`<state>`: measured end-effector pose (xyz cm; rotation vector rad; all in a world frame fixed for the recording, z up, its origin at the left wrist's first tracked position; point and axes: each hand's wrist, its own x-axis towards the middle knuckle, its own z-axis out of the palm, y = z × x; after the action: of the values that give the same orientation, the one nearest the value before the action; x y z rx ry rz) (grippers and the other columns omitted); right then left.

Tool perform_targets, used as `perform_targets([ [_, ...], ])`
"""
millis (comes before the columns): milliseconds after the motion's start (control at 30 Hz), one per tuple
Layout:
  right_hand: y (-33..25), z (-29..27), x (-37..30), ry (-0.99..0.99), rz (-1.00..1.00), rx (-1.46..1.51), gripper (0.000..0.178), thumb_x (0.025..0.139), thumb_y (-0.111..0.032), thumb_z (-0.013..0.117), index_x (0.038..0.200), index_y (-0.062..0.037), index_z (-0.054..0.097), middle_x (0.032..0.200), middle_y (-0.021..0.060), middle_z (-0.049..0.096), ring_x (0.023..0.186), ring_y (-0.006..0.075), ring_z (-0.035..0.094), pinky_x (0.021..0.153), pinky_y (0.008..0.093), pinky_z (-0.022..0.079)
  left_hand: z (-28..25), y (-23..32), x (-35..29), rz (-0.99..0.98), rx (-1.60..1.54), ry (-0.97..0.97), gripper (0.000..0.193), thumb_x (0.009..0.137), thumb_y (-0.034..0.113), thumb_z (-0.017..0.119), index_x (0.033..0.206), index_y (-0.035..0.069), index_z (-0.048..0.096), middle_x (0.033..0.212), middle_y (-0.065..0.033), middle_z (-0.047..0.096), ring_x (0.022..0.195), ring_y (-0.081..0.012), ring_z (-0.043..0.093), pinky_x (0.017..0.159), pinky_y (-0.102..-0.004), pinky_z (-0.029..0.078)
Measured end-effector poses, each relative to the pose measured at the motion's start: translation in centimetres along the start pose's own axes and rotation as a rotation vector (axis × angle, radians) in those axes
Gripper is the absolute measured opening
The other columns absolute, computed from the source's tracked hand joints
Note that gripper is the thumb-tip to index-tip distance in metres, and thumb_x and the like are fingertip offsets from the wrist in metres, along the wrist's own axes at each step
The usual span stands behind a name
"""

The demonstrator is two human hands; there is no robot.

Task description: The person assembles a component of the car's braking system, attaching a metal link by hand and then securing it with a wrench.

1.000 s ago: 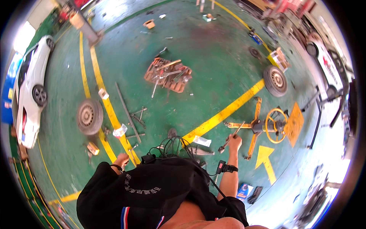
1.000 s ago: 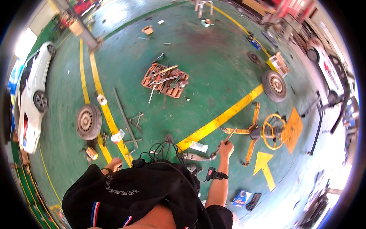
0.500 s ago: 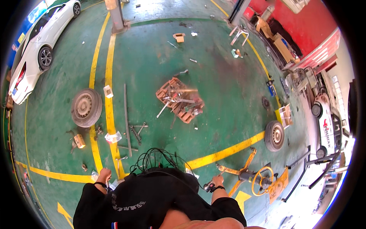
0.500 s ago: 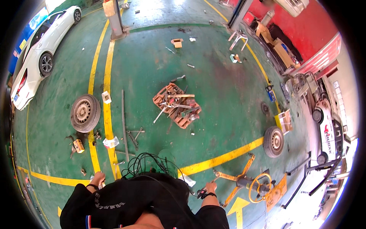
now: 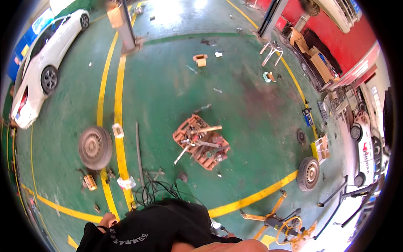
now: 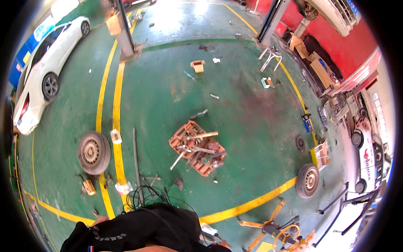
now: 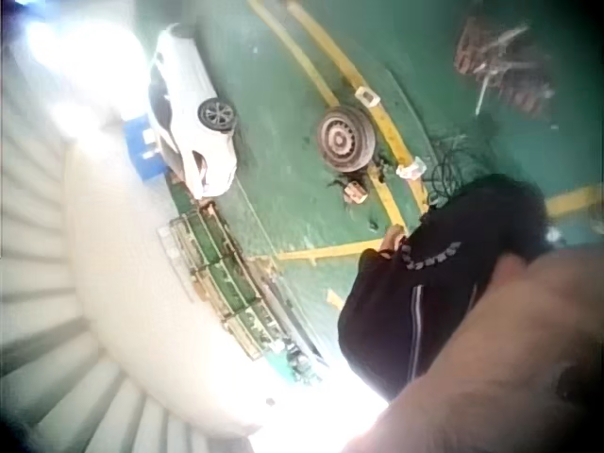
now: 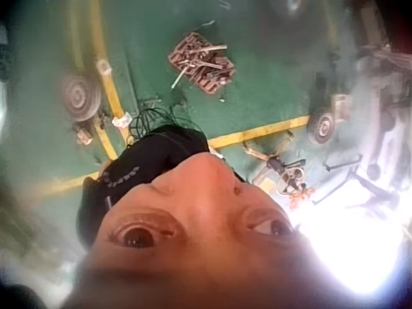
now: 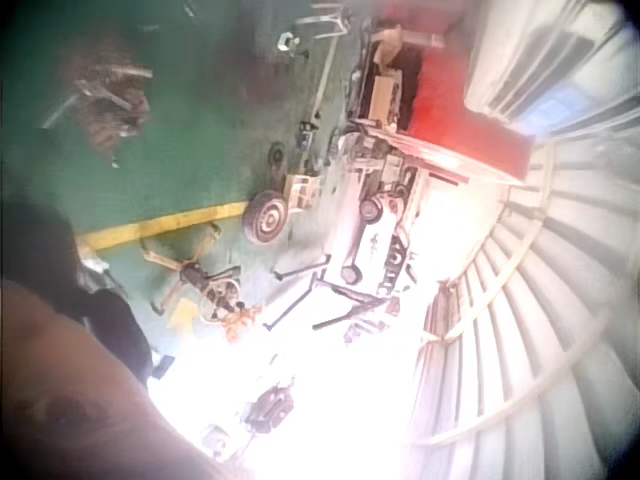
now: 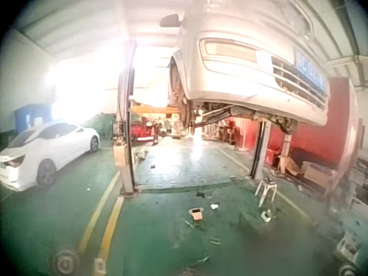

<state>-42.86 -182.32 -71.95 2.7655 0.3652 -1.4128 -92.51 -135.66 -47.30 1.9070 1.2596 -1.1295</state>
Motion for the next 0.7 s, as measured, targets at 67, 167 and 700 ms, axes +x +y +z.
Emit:
perform_targets([
  [67,-12.1,-2.2,0.6,0.047,0.142,0.311,0.027,0.084,-0.029,0.072,0.084,-0.0038,0.064,0.080,0.0124,0.068,0.077,0.0261,0.068,0.064,0.0427,0.055,-6.3,-0.6,2.2,-0.008,0.051,-0.037,0.012,0.085,0.004,0.057,0.089,-0.004,0.065,0.071,-0.0153,0.065,0.062,-0.0301,0.067,0.050,-0.0426,0.051],
  [167,-20.2,-8.8,1.9,0.132,0.218,0.610,0.024,0.084,-0.027,0.070,0.081,-0.0046,0.062,0.077,0.0101,0.066,0.074,0.0240,0.066,0.062,0.0408,0.054,-11.5,0.0,5.1,0.002,0.086,-0.078,0.012,0.085,0.004,0.056,0.086,-0.004,0.065,0.070,-0.0158,0.065,0.061,-0.0296,0.067,0.050,-0.0427,0.050],
  [700,-17.5,-18.7,7.3,1.172,0.437,0.649,0.025,0.088,-0.012,0.061,0.065,-0.0089,0.053,0.063,-0.0017,0.055,0.058,0.0132,0.056,0.053,0.0305,0.051,-42.5,2.1,37.9,-0.031,-0.106,-0.137,0.020,0.082,0.014,0.057,0.085,-0.001,0.070,0.076,-0.0160,0.070,0.070,-0.0280,0.071,0.060,-0.0398,0.054],
])
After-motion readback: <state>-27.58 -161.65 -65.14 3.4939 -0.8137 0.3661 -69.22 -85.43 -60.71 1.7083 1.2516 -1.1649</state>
